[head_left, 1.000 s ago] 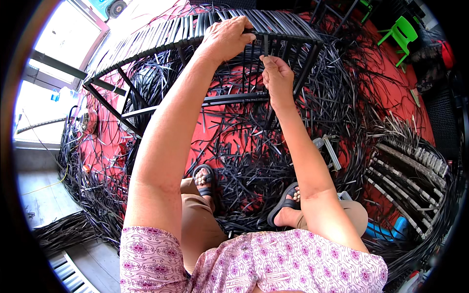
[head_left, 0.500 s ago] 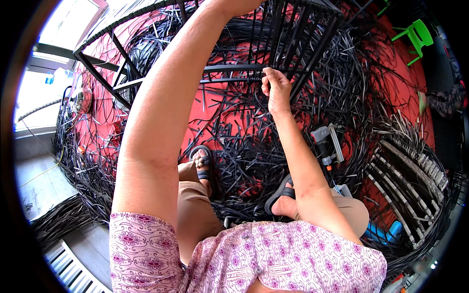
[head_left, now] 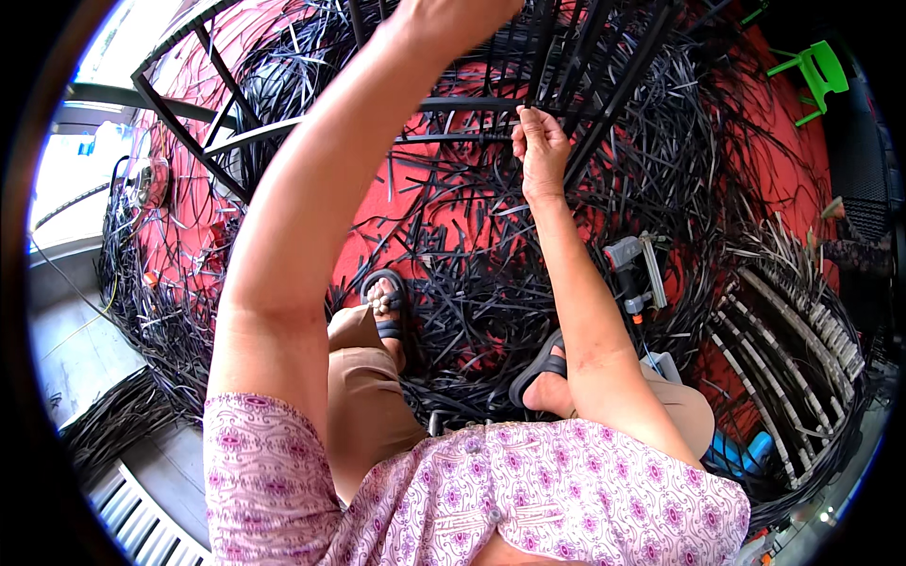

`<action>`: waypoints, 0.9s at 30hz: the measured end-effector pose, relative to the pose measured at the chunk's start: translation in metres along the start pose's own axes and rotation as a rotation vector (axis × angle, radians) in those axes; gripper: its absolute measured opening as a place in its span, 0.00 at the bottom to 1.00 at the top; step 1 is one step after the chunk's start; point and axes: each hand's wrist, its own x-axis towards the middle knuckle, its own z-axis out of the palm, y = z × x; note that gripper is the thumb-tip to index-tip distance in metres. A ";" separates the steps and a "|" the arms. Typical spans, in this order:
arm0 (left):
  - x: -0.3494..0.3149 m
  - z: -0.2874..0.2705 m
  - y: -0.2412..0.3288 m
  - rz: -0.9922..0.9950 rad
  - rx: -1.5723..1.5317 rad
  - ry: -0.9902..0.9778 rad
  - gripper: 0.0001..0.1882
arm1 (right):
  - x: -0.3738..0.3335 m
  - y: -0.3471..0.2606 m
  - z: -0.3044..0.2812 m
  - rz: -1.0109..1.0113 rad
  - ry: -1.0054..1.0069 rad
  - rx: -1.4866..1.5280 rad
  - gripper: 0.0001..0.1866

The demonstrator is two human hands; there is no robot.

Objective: The person sits on the floor and assembles a black metal chair frame. They attach black plastic slats to the frame using a nail gun and secure them with a hammer. The person works on the seat and backrest sections of the chair.

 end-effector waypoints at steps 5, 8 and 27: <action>-0.127 0.045 0.007 -0.312 -0.324 -0.356 0.13 | -0.004 0.004 0.007 0.011 -0.040 0.004 0.09; -0.158 0.058 0.011 -0.439 -0.241 -0.866 0.14 | -0.004 0.002 0.008 -0.016 -0.029 0.001 0.10; -0.160 0.079 -0.003 -0.448 -0.304 -0.714 0.18 | -0.009 0.027 -0.010 0.005 0.000 0.020 0.08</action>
